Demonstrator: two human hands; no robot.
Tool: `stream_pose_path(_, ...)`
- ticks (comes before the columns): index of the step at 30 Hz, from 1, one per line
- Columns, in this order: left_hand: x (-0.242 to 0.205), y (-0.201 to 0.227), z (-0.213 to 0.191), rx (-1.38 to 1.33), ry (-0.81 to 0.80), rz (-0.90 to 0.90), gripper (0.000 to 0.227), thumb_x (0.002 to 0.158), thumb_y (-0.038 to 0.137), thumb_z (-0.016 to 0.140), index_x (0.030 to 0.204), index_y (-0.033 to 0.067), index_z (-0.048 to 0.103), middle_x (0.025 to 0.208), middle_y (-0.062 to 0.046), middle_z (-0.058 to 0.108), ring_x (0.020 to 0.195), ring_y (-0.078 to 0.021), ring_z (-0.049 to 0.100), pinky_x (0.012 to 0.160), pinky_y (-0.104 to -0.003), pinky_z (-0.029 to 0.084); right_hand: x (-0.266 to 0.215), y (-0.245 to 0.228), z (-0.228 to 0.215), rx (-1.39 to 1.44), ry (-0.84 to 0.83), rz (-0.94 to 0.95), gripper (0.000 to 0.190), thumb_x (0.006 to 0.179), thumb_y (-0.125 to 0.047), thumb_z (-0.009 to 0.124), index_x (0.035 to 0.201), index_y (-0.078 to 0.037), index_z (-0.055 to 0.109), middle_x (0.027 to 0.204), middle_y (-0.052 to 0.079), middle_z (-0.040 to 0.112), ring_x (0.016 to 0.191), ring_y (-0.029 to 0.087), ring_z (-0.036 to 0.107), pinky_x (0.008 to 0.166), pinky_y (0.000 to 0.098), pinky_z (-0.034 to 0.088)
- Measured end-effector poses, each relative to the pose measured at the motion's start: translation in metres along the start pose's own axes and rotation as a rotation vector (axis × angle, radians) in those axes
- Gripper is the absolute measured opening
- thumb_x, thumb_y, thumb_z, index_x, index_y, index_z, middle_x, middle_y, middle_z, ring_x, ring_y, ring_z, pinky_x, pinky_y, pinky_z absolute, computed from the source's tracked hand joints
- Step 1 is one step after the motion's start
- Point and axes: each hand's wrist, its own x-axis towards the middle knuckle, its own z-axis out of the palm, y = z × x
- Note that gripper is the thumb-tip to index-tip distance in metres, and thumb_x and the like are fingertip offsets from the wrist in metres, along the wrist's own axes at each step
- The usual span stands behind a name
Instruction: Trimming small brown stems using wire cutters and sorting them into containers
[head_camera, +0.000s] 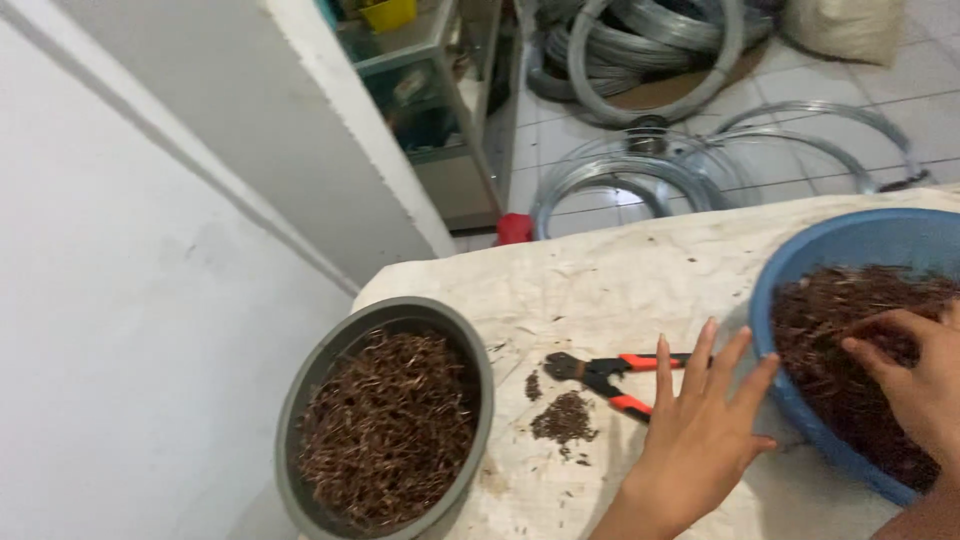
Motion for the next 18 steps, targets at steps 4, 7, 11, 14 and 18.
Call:
stream_pose_path(4, 0.015, -0.001, -0.004, -0.095, -0.113, -0.018, 0.077, 0.086, 0.029, 0.060, 0.154, 0.0046, 0.033, 0.170, -0.020, 0.019, 0.162, -0.0417, 0.002, 0.121, -0.073, -0.006, -0.002, 0.006, -0.017, -0.358, 0.089, 0.043, 0.040, 0.093, -0.039, 0.082, 0.123, -0.014, 0.080, 0.122, 0.021, 0.061, 0.115, 0.036, 0.062, 0.103, 0.0422, 0.049)
stream_pose_path(7, 0.013, -0.005, -0.031, -0.061, -0.241, -0.098, 0.083, 0.082, 0.031, 0.065, 0.153, 0.0049, 0.033, 0.169, -0.022, 0.014, 0.159, -0.0448, -0.003, 0.117, -0.073, -0.011, -0.002, -0.045, -0.033, -0.521, 0.037, 0.001, 0.031, 0.095, -0.044, 0.077, 0.115, -0.021, 0.081, 0.105, 0.006, 0.078, 0.113, 0.025, 0.069, 0.097, 0.0367, 0.053)
stream_pose_path(11, -0.001, -0.029, -0.061, 0.066, -0.333, -0.327, 0.073, 0.088, 0.032, 0.063, 0.151, 0.0086, 0.035, 0.169, -0.018, 0.005, 0.155, -0.0396, -0.015, 0.116, -0.068, -0.016, -0.002, -0.085, -0.025, -0.599, 0.048, -0.055, 0.044, 0.102, -0.054, 0.070, 0.126, -0.019, 0.078, 0.116, 0.013, 0.072, 0.113, 0.031, 0.068, 0.099, 0.0383, 0.053)
stream_pose_path(14, -0.025, -0.061, -0.073, 0.244, -0.119, -0.357, 0.072, 0.086, 0.038, 0.067, 0.146, 0.0051, 0.045, 0.166, -0.024, 0.013, 0.154, -0.0473, -0.009, 0.115, -0.074, -0.007, 0.002, -0.123, -0.015, -0.443, 0.051, -0.151, 0.045, 0.101, -0.051, 0.071, 0.126, -0.014, 0.075, 0.118, 0.023, 0.064, 0.114, 0.042, 0.061, 0.101, 0.0469, 0.048)
stream_pose_path(18, -0.069, -0.097, -0.114, 0.389, 0.117, -0.492, 0.064, 0.086, 0.042, 0.070, 0.137, 0.0062, 0.057, 0.155, -0.023, 0.035, 0.151, -0.0513, 0.011, 0.114, -0.075, 0.004, -0.006, -0.200, 0.000, -0.176, -0.039, -0.331, 0.039, 0.095, -0.036, 0.073, 0.127, -0.013, 0.071, 0.112, 0.022, 0.063, 0.114, 0.041, 0.054, 0.105, 0.0486, 0.038)
